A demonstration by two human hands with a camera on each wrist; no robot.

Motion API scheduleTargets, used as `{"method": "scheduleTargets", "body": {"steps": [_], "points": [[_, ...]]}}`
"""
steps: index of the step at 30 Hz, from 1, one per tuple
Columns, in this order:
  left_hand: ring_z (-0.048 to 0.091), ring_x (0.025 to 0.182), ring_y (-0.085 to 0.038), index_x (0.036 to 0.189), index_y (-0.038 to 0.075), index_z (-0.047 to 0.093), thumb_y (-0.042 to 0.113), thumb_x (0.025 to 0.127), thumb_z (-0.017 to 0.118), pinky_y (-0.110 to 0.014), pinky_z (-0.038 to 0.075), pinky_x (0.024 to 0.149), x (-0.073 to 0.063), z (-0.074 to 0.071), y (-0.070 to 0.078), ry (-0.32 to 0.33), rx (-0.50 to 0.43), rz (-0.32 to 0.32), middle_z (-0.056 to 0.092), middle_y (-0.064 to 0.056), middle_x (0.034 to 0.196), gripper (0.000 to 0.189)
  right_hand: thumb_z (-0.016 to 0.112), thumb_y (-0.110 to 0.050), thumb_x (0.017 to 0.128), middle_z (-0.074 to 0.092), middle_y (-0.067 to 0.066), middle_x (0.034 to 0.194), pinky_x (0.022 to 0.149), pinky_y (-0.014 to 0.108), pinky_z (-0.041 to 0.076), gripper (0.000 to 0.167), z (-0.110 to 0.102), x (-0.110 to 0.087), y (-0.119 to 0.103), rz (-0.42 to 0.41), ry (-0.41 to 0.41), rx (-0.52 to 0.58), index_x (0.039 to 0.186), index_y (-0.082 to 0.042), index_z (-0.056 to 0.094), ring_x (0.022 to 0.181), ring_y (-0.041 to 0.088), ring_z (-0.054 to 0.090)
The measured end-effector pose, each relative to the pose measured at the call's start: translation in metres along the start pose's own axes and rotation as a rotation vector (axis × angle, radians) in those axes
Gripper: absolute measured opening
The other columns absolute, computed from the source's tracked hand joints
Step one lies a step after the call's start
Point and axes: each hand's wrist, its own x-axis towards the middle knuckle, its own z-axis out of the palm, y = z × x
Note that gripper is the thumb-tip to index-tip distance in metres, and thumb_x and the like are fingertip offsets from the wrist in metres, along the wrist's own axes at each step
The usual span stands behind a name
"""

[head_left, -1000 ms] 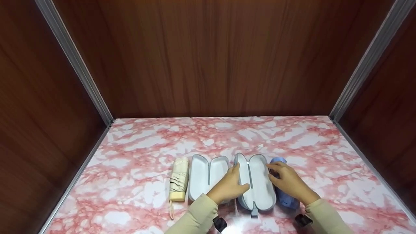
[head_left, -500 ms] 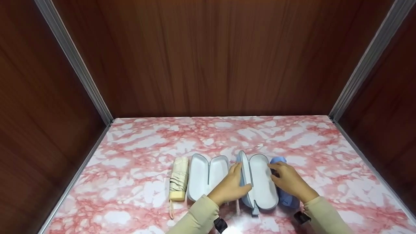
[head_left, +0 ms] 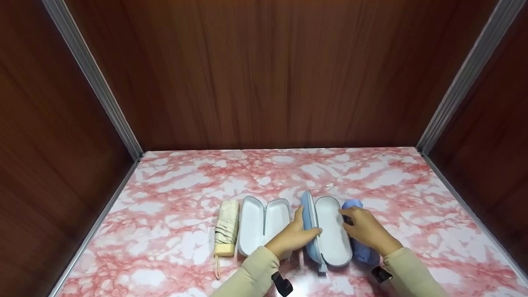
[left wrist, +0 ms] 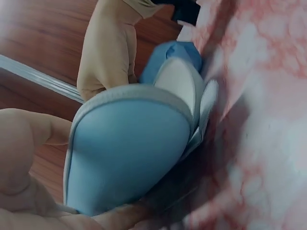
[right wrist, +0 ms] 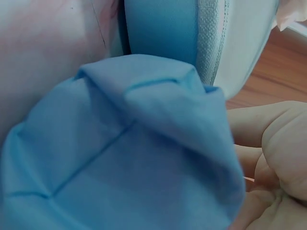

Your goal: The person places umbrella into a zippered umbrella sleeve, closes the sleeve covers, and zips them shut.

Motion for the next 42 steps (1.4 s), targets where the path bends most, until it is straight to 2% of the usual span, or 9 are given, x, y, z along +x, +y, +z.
{"method": "scheduleTargets", "body": {"steps": [1, 4, 8, 13, 20, 31, 35, 38, 42], "points": [[0.037, 0.136, -0.036, 0.16, 0.004, 0.002, 0.028, 0.091, 0.068, -0.048, 0.038, 0.107, 0.001, 0.001, 0.0, 0.0, -0.018, -0.007, 0.029, -0.033, 0.153, 0.099, 0.067, 0.007, 0.086, 0.062, 0.033, 0.117, 0.081, 0.048, 0.054, 0.034, 0.0, 0.0, 0.0, 0.001, -0.001, 0.001, 0.12, 0.015, 0.064, 0.107, 0.04, 0.061], [0.034, 0.137, -0.037, 0.16, 0.007, -0.001, 0.029, 0.092, 0.067, -0.05, 0.039, 0.106, 0.002, 0.003, 0.0, -0.001, -0.082, -0.039, 0.023, -0.032, 0.155, 0.099, 0.067, 0.008, 0.086, 0.062, 0.033, 0.116, 0.07, 0.04, 0.054, 0.034, 0.0, 0.0, -0.001, 0.002, -0.014, 0.016, 0.12, 0.015, 0.064, 0.087, 0.03, 0.065], [0.036, 0.133, -0.042, 0.161, 0.01, -0.003, 0.027, 0.094, 0.064, -0.06, 0.044, 0.097, 0.003, 0.005, 0.0, -0.013, -0.219, -0.078, 0.015, -0.031, 0.157, 0.096, 0.067, 0.01, 0.085, 0.063, 0.032, 0.114, 0.059, 0.031, 0.051, 0.035, 0.0, -0.001, -0.001, -0.008, -0.018, 0.03, 0.119, 0.016, 0.064, 0.069, 0.018, 0.06], [0.041, 0.125, -0.045, 0.161, 0.013, -0.001, 0.021, 0.094, 0.062, -0.069, 0.045, 0.088, 0.004, 0.005, 0.002, -0.018, -0.312, -0.096, 0.015, -0.031, 0.155, 0.092, 0.067, 0.01, 0.085, 0.064, 0.031, 0.114, 0.064, 0.033, 0.053, 0.033, 0.001, -0.001, -0.001, -0.017, 0.002, 0.021, 0.118, 0.015, 0.066, 0.082, 0.023, 0.061], [0.036, 0.131, -0.043, 0.161, 0.011, 0.001, 0.016, 0.092, 0.063, -0.064, 0.041, 0.098, 0.004, 0.004, 0.004, 0.003, -0.324, -0.074, 0.015, -0.031, 0.155, 0.092, 0.067, 0.008, 0.086, 0.068, 0.025, 0.113, 0.07, 0.039, 0.054, 0.03, 0.002, -0.001, -0.002, -0.029, -0.003, 0.027, 0.116, 0.012, 0.068, 0.09, 0.025, 0.062], [0.04, 0.127, -0.047, 0.161, 0.016, 0.003, 0.016, 0.093, 0.064, -0.07, 0.044, 0.089, 0.003, 0.002, 0.002, 0.008, -0.346, -0.106, 0.015, -0.031, 0.155, 0.092, 0.068, -0.002, 0.091, 0.068, 0.018, 0.108, 0.068, 0.036, 0.052, 0.032, -0.002, -0.007, -0.004, 0.012, 0.025, 0.031, 0.122, 0.006, 0.068, 0.08, 0.018, 0.059], [0.043, 0.124, -0.048, 0.161, 0.018, 0.003, 0.017, 0.093, 0.064, -0.072, 0.045, 0.084, 0.002, 0.002, 0.003, -0.003, -0.348, -0.117, 0.016, -0.031, 0.154, 0.092, 0.069, -0.007, 0.093, 0.067, 0.018, 0.113, 0.075, 0.044, 0.055, 0.033, -0.009, -0.012, -0.004, 0.014, 0.046, 0.011, 0.125, 0.002, 0.067, 0.093, 0.029, 0.065], [0.045, 0.123, -0.048, 0.161, 0.018, 0.003, 0.018, 0.093, 0.064, -0.072, 0.046, 0.082, 0.002, 0.001, 0.003, -0.01, -0.351, -0.115, 0.017, -0.031, 0.153, 0.091, 0.07, -0.011, 0.093, 0.063, 0.02, 0.122, 0.084, 0.053, 0.052, 0.035, -0.015, -0.015, -0.003, 0.004, 0.08, -0.032, 0.126, 0.0, 0.067, 0.109, 0.038, 0.059], [0.046, 0.121, -0.048, 0.161, 0.019, 0.003, 0.017, 0.093, 0.064, -0.071, 0.046, 0.082, 0.002, 0.002, 0.003, -0.007, -0.354, -0.109, 0.018, -0.032, 0.152, 0.092, 0.07, -0.013, 0.093, 0.061, 0.018, 0.123, 0.084, 0.053, 0.05, 0.038, -0.019, -0.019, 0.001, 0.012, 0.12, -0.058, 0.129, 0.0, 0.065, 0.108, 0.036, 0.056]]}}
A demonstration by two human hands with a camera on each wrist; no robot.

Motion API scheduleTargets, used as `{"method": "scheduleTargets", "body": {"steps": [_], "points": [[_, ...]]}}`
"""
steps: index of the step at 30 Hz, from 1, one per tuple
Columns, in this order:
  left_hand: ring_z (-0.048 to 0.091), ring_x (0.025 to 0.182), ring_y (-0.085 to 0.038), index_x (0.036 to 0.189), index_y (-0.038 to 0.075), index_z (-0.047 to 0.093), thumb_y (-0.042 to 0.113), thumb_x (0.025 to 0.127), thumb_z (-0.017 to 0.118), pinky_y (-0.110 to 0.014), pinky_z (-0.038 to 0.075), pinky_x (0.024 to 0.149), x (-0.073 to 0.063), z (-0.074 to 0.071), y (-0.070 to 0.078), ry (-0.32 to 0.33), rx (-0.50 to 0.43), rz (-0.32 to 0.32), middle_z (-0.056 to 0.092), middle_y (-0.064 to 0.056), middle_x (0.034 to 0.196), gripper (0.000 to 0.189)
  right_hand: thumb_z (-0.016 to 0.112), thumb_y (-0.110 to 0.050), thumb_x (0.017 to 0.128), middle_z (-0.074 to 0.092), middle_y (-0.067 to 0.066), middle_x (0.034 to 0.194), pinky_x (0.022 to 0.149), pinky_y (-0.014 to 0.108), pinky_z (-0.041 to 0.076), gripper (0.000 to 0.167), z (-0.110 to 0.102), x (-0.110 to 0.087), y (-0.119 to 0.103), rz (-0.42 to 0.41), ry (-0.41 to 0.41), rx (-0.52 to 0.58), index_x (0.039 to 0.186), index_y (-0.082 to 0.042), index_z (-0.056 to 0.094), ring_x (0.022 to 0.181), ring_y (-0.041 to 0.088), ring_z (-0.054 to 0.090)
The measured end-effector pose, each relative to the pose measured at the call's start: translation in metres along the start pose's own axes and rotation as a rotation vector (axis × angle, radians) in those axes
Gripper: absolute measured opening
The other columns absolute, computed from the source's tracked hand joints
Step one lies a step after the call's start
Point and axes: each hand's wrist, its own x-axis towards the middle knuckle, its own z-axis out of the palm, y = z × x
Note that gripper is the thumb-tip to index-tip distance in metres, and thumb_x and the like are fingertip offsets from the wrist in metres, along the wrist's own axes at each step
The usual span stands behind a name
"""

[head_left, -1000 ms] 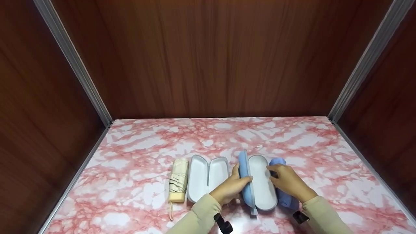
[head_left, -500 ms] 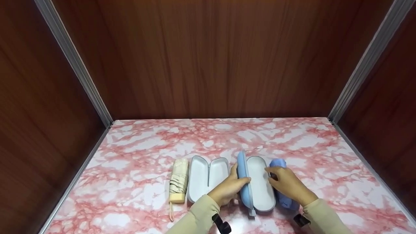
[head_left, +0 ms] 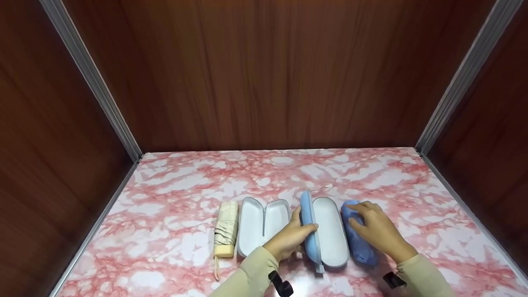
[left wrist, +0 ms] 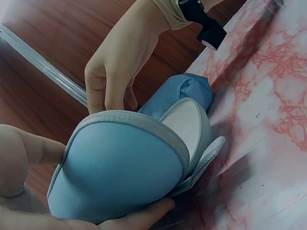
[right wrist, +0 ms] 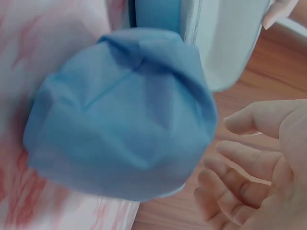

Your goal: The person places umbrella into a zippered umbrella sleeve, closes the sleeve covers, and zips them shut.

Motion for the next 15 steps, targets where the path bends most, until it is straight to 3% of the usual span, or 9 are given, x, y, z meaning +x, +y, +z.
{"method": "scheduleTargets", "body": {"steps": [5, 10, 15], "points": [[0.043, 0.124, -0.048, 0.161, 0.017, 0.004, 0.017, 0.092, 0.065, -0.073, 0.044, 0.085, 0.0, 0.0, -0.002, 0.014, 0.002, 0.006, 0.019, -0.032, 0.152, 0.092, 0.071, -0.013, 0.092, 0.06, 0.019, 0.123, 0.081, 0.05, 0.048, 0.041, -0.002, -0.004, 0.008, 0.021, 0.031, -0.006, 0.13, 0.002, 0.064, 0.108, 0.036, 0.054], [0.041, 0.127, -0.048, 0.161, 0.017, 0.005, 0.017, 0.093, 0.065, -0.073, 0.043, 0.086, 0.0, 0.0, -0.003, 0.025, 0.004, 0.004, 0.017, -0.031, 0.155, 0.091, 0.072, -0.015, 0.091, 0.056, 0.026, 0.125, 0.086, 0.058, 0.047, 0.049, -0.004, -0.007, 0.019, 0.04, 0.035, 0.013, 0.134, 0.005, 0.059, 0.114, 0.045, 0.051], [0.042, 0.126, -0.05, 0.161, 0.019, 0.006, 0.016, 0.093, 0.064, -0.074, 0.044, 0.085, -0.001, 0.0, -0.001, 0.03, 0.008, 0.0, 0.017, -0.032, 0.155, 0.089, 0.067, -0.035, 0.096, 0.05, 0.034, 0.126, 0.089, 0.059, 0.047, 0.073, -0.005, -0.01, 0.029, 0.148, -0.114, 0.123, 0.147, 0.008, 0.037, 0.112, 0.046, 0.055]]}}
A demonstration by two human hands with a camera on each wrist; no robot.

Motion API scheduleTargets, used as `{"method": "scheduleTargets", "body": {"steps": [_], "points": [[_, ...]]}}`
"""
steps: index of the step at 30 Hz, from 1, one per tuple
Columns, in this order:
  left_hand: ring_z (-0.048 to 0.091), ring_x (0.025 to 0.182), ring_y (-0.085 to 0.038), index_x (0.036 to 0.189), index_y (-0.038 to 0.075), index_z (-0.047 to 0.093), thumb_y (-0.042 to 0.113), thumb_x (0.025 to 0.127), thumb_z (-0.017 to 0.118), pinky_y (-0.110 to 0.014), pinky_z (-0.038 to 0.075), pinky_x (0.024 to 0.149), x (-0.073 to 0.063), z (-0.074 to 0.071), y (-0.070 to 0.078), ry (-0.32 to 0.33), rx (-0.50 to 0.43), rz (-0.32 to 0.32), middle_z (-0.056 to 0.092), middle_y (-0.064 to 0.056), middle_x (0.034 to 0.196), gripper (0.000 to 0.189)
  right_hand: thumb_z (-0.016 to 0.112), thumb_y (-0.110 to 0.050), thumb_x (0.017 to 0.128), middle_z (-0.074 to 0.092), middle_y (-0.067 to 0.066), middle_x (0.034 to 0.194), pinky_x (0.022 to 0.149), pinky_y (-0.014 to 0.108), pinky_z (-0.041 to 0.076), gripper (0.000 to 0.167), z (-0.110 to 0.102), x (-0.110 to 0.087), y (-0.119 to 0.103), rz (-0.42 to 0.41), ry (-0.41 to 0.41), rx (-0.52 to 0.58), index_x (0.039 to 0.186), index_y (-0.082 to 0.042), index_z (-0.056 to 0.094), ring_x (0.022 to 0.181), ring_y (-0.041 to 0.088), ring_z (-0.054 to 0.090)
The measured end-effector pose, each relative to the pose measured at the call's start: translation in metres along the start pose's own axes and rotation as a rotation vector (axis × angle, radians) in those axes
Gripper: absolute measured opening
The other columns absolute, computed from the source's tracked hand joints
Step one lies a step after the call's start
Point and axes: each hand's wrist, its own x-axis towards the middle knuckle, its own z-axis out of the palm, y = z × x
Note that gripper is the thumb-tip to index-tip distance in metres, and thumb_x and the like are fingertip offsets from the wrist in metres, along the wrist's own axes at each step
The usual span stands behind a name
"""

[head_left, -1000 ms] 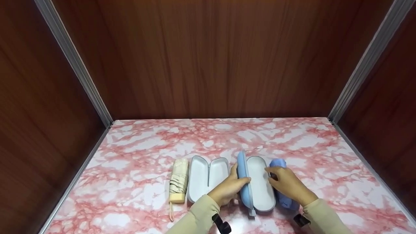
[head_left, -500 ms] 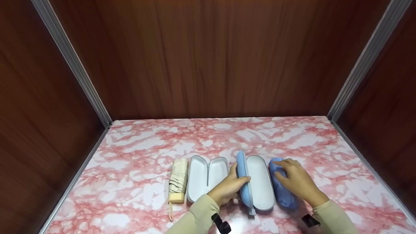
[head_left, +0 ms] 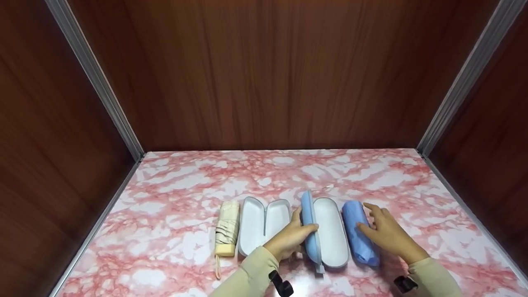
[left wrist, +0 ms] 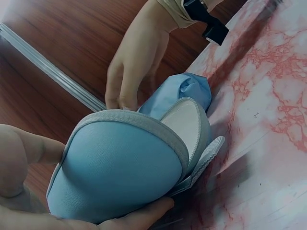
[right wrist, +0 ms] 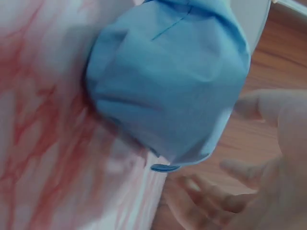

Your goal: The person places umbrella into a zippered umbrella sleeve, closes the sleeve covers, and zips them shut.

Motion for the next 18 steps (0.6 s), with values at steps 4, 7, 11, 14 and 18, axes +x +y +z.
{"method": "scheduleTargets", "body": {"steps": [4, 7, 11, 14, 18], "points": [[0.043, 0.126, -0.051, 0.161, 0.019, 0.006, 0.017, 0.093, 0.065, -0.073, 0.044, 0.085, 0.0, -0.001, 0.001, -0.007, 0.003, 0.001, 0.017, -0.032, 0.154, 0.09, 0.061, -0.05, 0.097, 0.054, 0.035, 0.125, 0.092, 0.056, 0.048, 0.095, 0.001, 0.001, 0.006, 0.137, -0.17, 0.087, 0.153, 0.011, 0.016, 0.112, 0.041, 0.059], [0.04, 0.128, -0.05, 0.161, 0.017, 0.005, 0.018, 0.093, 0.065, -0.074, 0.042, 0.087, -0.001, -0.002, 0.002, -0.017, 0.009, 0.002, 0.017, -0.032, 0.154, 0.091, 0.061, -0.054, 0.095, 0.055, 0.039, 0.125, 0.094, 0.057, 0.047, 0.102, 0.004, 0.003, 0.007, 0.182, -0.225, 0.111, 0.153, 0.012, 0.01, 0.114, 0.043, 0.059], [0.04, 0.128, -0.049, 0.161, 0.016, 0.003, 0.019, 0.093, 0.065, -0.073, 0.042, 0.088, 0.0, -0.002, 0.002, -0.025, 0.013, 0.001, 0.017, -0.032, 0.153, 0.092, 0.065, -0.049, 0.094, 0.045, 0.044, 0.134, 0.096, 0.058, 0.046, 0.101, 0.007, 0.004, 0.007, 0.17, -0.216, 0.147, 0.154, 0.01, 0.01, 0.121, 0.048, 0.053], [0.043, 0.125, -0.049, 0.161, 0.016, 0.004, 0.019, 0.093, 0.065, -0.071, 0.045, 0.086, 0.0, -0.001, 0.0, -0.02, 0.004, 0.001, 0.019, -0.032, 0.153, 0.092, 0.068, -0.045, 0.093, 0.041, 0.045, 0.137, 0.096, 0.057, 0.046, 0.1, 0.01, 0.005, 0.008, 0.154, -0.211, 0.171, 0.154, 0.009, 0.01, 0.122, 0.048, 0.052], [0.045, 0.123, -0.048, 0.161, 0.016, 0.004, 0.018, 0.093, 0.066, -0.071, 0.046, 0.085, -0.001, -0.001, 0.0, -0.013, -0.002, 0.0, 0.019, -0.033, 0.152, 0.092, 0.069, -0.042, 0.093, 0.04, 0.045, 0.138, 0.096, 0.058, 0.045, 0.099, 0.012, 0.005, 0.009, 0.131, -0.197, 0.181, 0.153, 0.011, 0.01, 0.12, 0.047, 0.052]]}}
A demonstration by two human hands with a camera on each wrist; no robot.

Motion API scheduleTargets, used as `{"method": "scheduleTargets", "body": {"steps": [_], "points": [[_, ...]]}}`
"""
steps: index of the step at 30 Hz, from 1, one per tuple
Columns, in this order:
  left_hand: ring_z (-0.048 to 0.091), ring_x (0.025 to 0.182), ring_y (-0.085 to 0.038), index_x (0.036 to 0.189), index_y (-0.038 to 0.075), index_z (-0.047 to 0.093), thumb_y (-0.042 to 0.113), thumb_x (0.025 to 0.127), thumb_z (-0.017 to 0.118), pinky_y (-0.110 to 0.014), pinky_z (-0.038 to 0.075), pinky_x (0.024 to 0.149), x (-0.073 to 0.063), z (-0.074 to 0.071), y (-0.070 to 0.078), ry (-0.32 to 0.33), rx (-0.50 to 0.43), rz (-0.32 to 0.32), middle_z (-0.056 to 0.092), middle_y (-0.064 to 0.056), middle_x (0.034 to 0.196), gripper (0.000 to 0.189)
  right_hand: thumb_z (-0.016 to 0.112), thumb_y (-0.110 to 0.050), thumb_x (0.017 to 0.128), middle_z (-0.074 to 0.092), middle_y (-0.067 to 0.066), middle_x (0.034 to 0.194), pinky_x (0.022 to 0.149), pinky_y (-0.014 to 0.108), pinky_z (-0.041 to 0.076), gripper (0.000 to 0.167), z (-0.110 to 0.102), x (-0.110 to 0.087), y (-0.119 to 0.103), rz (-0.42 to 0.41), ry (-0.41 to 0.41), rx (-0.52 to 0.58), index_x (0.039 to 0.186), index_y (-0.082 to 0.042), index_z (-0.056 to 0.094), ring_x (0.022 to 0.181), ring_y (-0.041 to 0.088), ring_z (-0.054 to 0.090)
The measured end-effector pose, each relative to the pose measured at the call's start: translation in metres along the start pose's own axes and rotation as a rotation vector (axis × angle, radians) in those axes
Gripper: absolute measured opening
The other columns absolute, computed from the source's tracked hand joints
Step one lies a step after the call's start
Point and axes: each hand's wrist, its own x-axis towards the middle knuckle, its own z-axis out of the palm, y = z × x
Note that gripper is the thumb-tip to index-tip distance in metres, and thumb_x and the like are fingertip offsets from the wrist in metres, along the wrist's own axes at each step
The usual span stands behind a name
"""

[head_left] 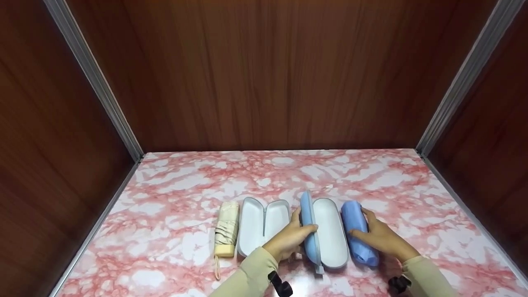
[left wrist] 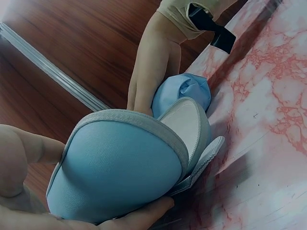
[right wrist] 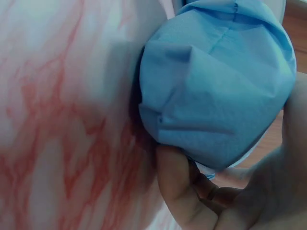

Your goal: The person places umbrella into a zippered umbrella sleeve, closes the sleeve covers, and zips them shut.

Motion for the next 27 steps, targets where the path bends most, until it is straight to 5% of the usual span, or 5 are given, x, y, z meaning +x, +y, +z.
{"method": "scheduleTargets", "body": {"steps": [17, 27], "points": [[0.045, 0.123, -0.05, 0.161, 0.017, 0.004, 0.017, 0.092, 0.066, -0.073, 0.045, 0.084, 0.0, -0.001, -0.001, -0.009, -0.008, 0.001, 0.018, -0.034, 0.152, 0.092, 0.067, -0.035, 0.094, 0.044, 0.043, 0.134, 0.088, 0.053, 0.05, 0.09, 0.004, 0.002, 0.005, -0.019, 0.037, 0.015, 0.153, 0.007, 0.014, 0.109, 0.04, 0.059], [0.047, 0.121, -0.048, 0.161, 0.015, 0.002, 0.016, 0.093, 0.064, -0.071, 0.046, 0.085, 0.0, -0.002, 0.0, -0.022, -0.009, -0.001, 0.02, -0.034, 0.151, 0.092, 0.065, -0.033, 0.095, 0.046, 0.042, 0.132, 0.077, 0.045, 0.055, 0.089, -0.003, -0.001, -0.01, 0.015, 0.067, 0.096, 0.155, 0.002, 0.01, 0.099, 0.036, 0.064]]}}
